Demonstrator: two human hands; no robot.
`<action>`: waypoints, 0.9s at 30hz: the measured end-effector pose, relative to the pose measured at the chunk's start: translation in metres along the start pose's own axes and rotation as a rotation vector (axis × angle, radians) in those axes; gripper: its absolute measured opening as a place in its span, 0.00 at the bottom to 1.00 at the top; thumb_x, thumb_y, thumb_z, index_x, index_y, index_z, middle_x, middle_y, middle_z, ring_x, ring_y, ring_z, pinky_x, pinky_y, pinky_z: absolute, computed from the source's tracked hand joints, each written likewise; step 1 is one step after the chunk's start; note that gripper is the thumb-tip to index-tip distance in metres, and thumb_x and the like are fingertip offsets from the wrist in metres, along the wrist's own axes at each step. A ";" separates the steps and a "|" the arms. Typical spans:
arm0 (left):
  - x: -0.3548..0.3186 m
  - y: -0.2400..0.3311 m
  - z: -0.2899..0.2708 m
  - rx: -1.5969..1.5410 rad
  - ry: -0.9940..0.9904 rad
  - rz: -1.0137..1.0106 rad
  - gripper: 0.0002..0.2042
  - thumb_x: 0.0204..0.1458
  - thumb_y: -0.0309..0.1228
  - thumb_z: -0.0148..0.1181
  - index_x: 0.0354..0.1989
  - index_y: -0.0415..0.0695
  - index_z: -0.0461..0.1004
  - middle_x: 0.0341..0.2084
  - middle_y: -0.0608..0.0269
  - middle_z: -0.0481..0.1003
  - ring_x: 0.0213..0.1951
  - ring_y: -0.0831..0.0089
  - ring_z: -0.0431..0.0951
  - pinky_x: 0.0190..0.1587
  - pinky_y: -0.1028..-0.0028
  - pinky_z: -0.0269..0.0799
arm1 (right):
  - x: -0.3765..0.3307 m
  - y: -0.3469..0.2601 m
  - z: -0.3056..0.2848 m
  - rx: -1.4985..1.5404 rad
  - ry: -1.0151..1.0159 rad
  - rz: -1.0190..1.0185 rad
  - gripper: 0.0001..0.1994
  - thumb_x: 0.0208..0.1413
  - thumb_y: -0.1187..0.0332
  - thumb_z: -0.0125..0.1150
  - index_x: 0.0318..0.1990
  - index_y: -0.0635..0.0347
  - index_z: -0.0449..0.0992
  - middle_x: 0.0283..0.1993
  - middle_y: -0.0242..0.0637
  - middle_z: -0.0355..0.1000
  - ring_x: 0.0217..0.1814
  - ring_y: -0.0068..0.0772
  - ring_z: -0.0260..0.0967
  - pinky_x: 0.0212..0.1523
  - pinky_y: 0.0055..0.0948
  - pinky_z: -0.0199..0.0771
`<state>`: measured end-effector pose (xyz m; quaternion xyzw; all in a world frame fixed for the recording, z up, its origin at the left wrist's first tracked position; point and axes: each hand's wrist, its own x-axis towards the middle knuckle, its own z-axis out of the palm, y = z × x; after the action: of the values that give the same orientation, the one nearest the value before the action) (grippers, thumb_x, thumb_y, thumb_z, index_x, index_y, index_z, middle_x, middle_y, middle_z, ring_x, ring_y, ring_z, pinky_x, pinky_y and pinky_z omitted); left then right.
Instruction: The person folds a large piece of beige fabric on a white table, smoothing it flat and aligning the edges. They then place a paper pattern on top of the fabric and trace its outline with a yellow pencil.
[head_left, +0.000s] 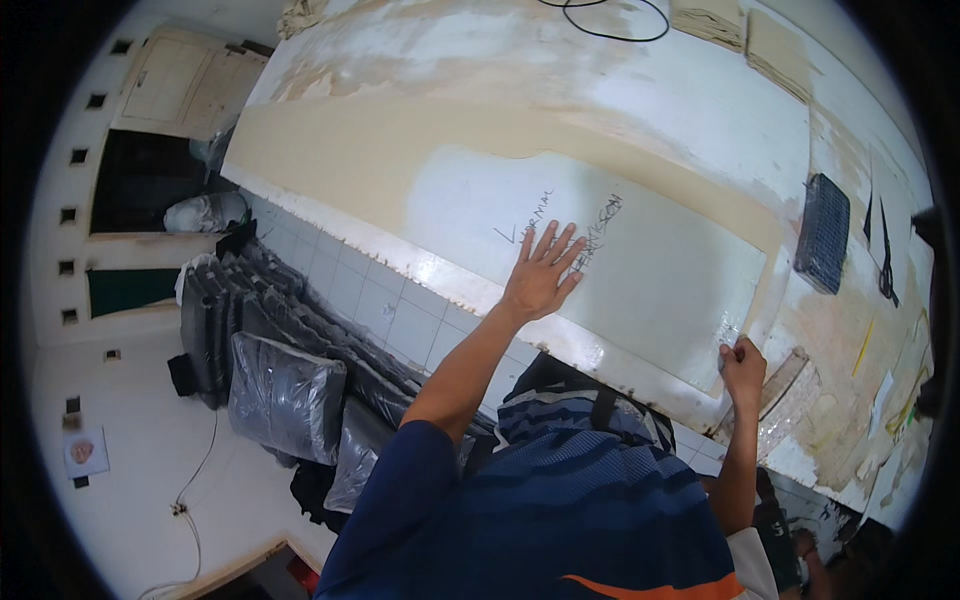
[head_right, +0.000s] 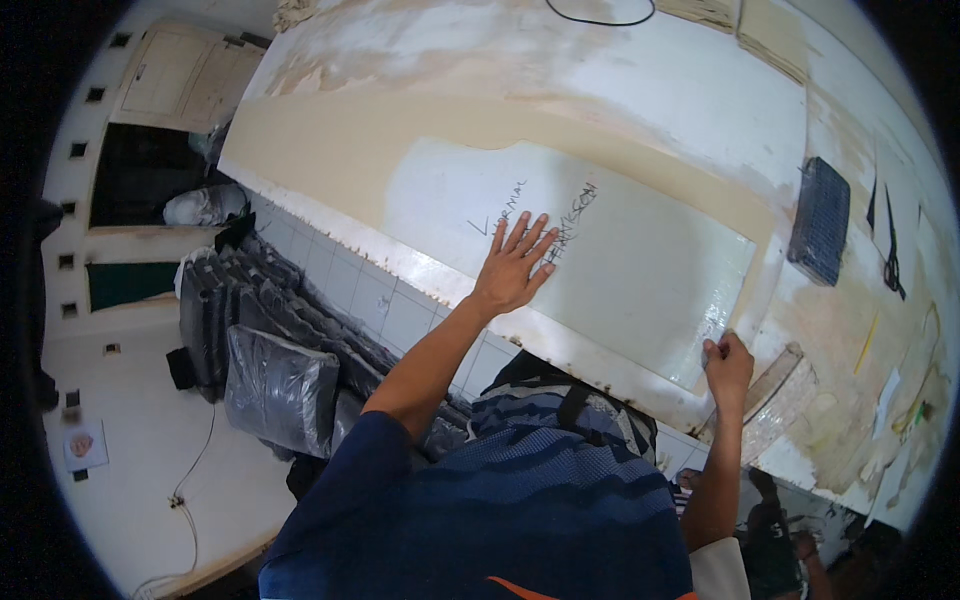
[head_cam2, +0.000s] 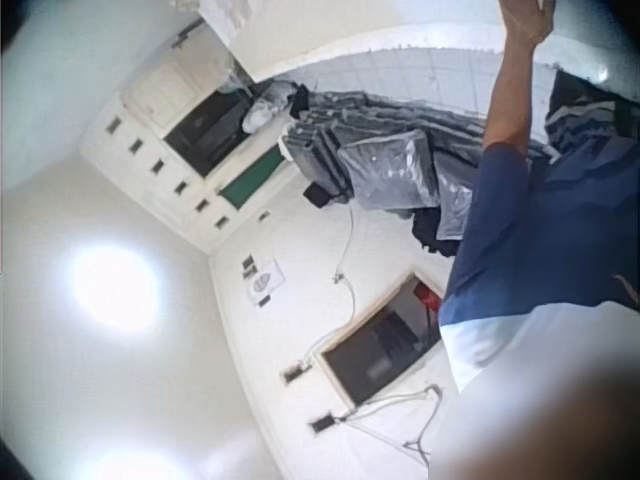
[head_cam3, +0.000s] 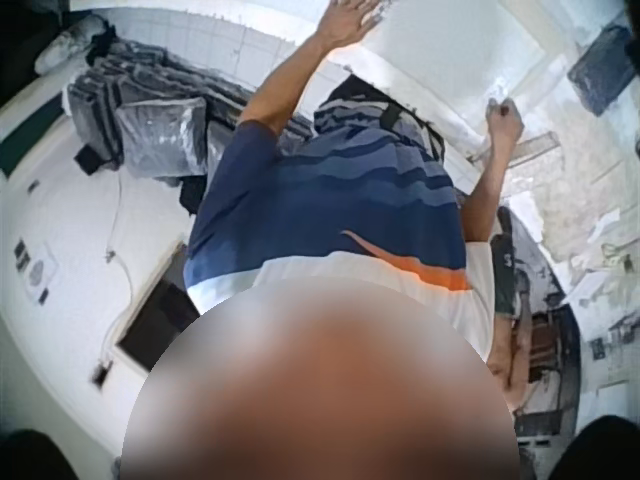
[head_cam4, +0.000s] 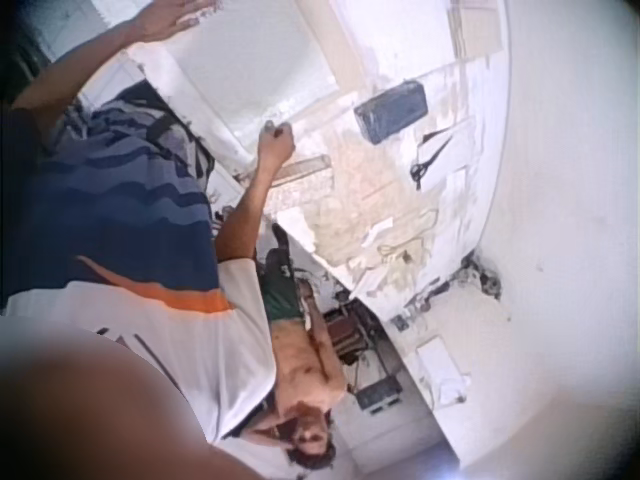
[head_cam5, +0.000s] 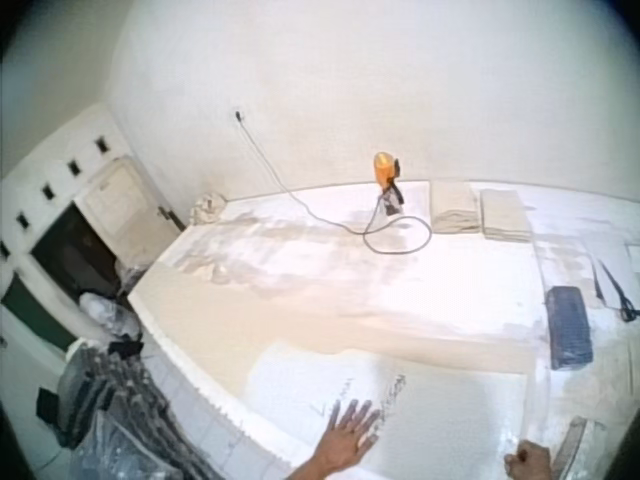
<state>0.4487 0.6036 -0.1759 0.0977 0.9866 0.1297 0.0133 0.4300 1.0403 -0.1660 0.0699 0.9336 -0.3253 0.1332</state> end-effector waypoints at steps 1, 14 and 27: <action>0.000 0.000 0.000 -0.002 -0.003 -0.003 0.29 0.70 0.47 0.46 0.77 0.52 0.57 0.79 0.59 0.50 0.79 0.53 0.43 0.78 0.46 0.32 | 0.000 -0.001 -0.001 0.011 0.005 0.004 0.13 0.56 0.67 0.71 0.32 0.65 0.72 0.24 0.47 0.73 0.25 0.43 0.70 0.32 0.40 0.70; 0.001 0.001 -0.004 -0.012 0.039 0.009 0.28 0.69 0.46 0.47 0.76 0.52 0.60 0.78 0.60 0.51 0.79 0.54 0.44 0.78 0.46 0.34 | 0.000 0.002 0.001 0.042 -0.003 -0.007 0.13 0.56 0.66 0.71 0.32 0.66 0.74 0.24 0.47 0.75 0.26 0.44 0.73 0.33 0.40 0.72; 0.007 0.002 -0.009 0.029 -0.026 0.017 0.28 0.67 0.39 0.51 0.75 0.44 0.62 0.77 0.51 0.53 0.79 0.47 0.45 0.78 0.44 0.31 | -0.002 -0.032 -0.017 -0.182 -0.128 0.197 0.13 0.58 0.61 0.65 0.37 0.63 0.81 0.39 0.56 0.80 0.45 0.60 0.78 0.48 0.52 0.77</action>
<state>0.4418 0.6041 -0.1666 0.1081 0.9873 0.1142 0.0238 0.4218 1.0260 -0.1338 0.1280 0.9375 -0.2283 0.2295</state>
